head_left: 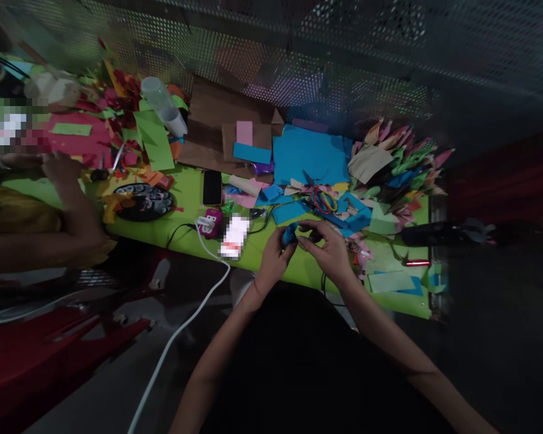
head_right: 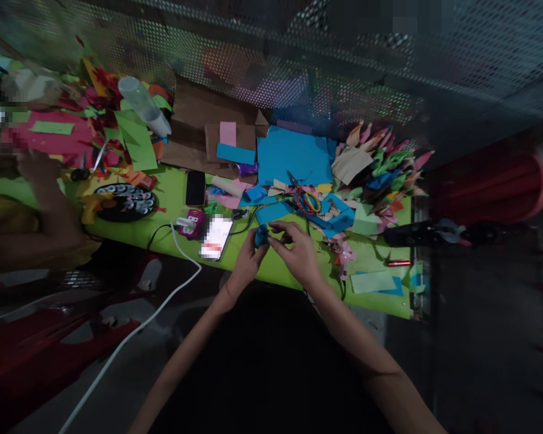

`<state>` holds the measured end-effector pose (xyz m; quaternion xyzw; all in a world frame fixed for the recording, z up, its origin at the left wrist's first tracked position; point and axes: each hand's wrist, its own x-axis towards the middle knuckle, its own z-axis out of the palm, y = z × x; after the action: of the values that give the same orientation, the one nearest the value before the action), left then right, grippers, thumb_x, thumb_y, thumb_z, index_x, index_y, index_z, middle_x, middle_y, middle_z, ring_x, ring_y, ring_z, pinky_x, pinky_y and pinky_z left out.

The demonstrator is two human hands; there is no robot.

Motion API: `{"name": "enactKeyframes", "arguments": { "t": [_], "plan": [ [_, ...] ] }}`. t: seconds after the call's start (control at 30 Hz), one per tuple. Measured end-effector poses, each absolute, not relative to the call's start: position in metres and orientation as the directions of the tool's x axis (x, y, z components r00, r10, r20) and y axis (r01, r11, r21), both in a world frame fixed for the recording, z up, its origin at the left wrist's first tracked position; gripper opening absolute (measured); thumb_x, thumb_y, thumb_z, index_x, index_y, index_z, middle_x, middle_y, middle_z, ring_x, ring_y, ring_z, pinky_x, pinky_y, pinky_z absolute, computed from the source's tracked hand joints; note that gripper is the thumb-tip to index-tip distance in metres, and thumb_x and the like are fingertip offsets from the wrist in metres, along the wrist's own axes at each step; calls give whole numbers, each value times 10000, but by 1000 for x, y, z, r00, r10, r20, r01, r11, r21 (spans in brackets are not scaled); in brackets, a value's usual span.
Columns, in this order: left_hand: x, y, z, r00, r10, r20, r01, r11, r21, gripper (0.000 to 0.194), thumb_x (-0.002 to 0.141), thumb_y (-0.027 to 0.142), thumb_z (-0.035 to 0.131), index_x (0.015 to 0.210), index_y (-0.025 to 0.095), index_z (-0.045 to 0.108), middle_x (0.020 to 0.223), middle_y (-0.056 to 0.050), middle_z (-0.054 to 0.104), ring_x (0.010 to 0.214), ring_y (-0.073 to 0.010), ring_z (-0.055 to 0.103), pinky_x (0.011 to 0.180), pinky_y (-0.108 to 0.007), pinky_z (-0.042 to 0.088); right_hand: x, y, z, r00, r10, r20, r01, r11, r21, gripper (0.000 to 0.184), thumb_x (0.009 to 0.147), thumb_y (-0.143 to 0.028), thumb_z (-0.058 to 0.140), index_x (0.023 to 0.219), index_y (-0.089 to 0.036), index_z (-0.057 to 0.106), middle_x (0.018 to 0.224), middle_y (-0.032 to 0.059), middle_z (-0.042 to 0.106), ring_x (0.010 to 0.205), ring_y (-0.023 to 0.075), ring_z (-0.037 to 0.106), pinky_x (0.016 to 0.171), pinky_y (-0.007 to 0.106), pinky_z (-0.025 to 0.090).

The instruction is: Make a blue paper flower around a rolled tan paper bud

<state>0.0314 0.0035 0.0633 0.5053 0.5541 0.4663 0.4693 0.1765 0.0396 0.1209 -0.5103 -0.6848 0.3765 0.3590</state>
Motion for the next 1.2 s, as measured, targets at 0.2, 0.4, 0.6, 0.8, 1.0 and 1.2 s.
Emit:
{"name": "enactKeyframes", "arguments": {
  "t": [0.2, 0.4, 0.6, 0.8, 1.0, 1.2],
  "plan": [
    [32, 3, 63, -53, 999, -12, 141, 20, 990, 297, 920, 379, 569, 1151, 193, 552, 1138, -106, 632, 1063, -253, 598, 962, -415, 475, 173, 42, 124, -290, 950, 117, 421, 237, -875, 166, 840, -392, 705, 875, -231, 725, 875, 63, 677, 756, 190, 606, 627, 312, 508],
    [29, 2, 64, 2, 996, -86, 20, 86, 996, 392, 875, 433, 635, 1168, 195, 530, 1078, -78, 609, 969, -211, 585, 888, -367, 501, 174, 47, 121, -344, 927, 151, 406, 291, -866, 193, 874, -407, 685, 794, -235, 722, 830, 47, 642, 822, 201, 622, 676, 317, 504],
    [19, 2, 65, 136, 968, -213, -188, 236, 953, 406, 879, 543, 586, 1137, 231, 552, 1014, -39, 604, 857, -167, 569, 796, -311, 521, 177, 49, 123, -405, 898, 171, 401, 342, -850, 216, 881, -428, 678, 784, -242, 733, 829, 51, 643, 819, 206, 628, 672, 323, 504],
    [22, 0, 75, 60, 966, -250, -103, 255, 961, 440, 877, 630, 553, 1029, 222, 623, 878, -31, 628, 750, -157, 549, 708, -296, 521, 176, 50, 129, -513, 844, 159, 389, 393, -833, 189, 891, -356, 656, 761, -241, 728, 835, 48, 645, 755, 179, 617, 675, 311, 510],
    [23, -2, 81, 48, 965, -257, -84, 260, 962, 487, 873, 662, 529, 1067, 227, 627, 946, -27, 651, 768, -150, 550, 724, -292, 513, 174, 51, 130, -512, 851, 114, 384, 346, -856, 172, 847, -356, 693, 735, -225, 700, 804, 38, 623, 711, 170, 591, 650, 307, 504],
    [22, -4, 65, -11, 958, -285, -110, 282, 953, 476, 872, 615, 566, 1126, 218, 636, 1093, -93, 671, 1006, -232, 606, 811, -336, 522, 175, 52, 131, -493, 864, 102, 343, 301, -890, 206, 852, -397, 703, 745, -221, 701, 811, 38, 625, 732, 173, 610, 647, 305, 503]
  ]
}}
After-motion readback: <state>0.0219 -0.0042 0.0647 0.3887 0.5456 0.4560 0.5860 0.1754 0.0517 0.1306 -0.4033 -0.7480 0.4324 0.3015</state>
